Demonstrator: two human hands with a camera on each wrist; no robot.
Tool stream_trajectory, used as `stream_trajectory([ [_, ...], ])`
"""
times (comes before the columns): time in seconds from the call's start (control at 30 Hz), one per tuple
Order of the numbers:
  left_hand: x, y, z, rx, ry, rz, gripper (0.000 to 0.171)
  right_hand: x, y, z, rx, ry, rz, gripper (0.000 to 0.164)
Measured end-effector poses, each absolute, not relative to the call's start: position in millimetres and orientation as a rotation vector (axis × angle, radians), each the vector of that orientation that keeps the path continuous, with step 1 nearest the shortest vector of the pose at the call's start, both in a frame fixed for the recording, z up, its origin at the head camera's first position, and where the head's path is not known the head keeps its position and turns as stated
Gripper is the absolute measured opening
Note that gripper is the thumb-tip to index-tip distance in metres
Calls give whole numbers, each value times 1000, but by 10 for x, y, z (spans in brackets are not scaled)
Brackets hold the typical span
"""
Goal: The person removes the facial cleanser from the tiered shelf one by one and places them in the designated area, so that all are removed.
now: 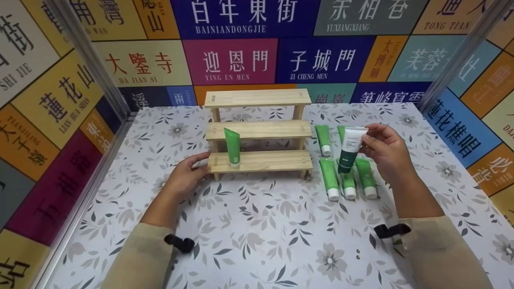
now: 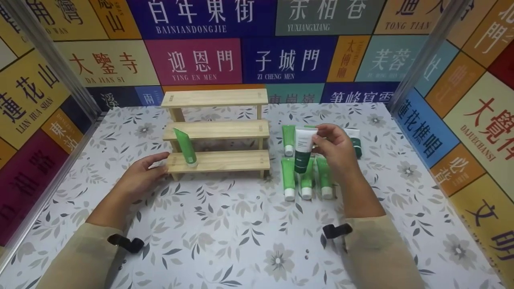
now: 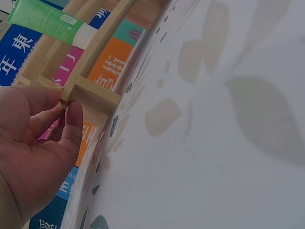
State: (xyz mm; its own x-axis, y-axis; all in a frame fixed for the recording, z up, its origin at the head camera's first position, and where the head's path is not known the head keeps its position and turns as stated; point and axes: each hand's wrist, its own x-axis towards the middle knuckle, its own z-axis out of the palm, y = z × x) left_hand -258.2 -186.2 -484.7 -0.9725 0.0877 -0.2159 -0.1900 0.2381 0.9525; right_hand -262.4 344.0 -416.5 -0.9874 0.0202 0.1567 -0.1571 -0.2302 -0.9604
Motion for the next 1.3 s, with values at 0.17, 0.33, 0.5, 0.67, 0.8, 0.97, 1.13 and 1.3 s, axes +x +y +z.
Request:
stream_trajectory([
  [0.17, -2560, -1859, -4842, -91, 2254, 1845, 54, -2673, 3651, -4181, 172, -1836, 2400, 24],
  [0.33, -2563, -1841, -4844, -102, 2262, 1854, 54, -2719, 3846, -4216, 190, -1810, 2437, 26],
  [0.5, -2567, -1839, -4830, -119, 2276, 1832, 52, -2744, 4018, -4303, 193, -1758, 2503, 22],
  [0.67, -2569, -1848, -4827, -136, 2277, 1827, 52, -2770, 4170, -4403, 173, -1720, 2589, 20],
  [0.8, -2573, -1847, -4836, -131, 2263, 1829, 52, -2777, 4331, -4478, 73, -1687, 2639, 23],
  [0.97, -2574, -1843, -4862, -130, 2244, 1857, 52, -2768, 4590, -4546, -128, -1763, 2654, 25],
  [1.13, -2580, -1849, -4864, -104, 2242, 1854, 53, -2755, 4803, -4648, -272, -1913, 2682, 27],
  [1.3, -2584, -1853, -4861, -95, 2274, 1827, 52, -2758, 4898, -4735, -355, -2035, 2649, 30],
])
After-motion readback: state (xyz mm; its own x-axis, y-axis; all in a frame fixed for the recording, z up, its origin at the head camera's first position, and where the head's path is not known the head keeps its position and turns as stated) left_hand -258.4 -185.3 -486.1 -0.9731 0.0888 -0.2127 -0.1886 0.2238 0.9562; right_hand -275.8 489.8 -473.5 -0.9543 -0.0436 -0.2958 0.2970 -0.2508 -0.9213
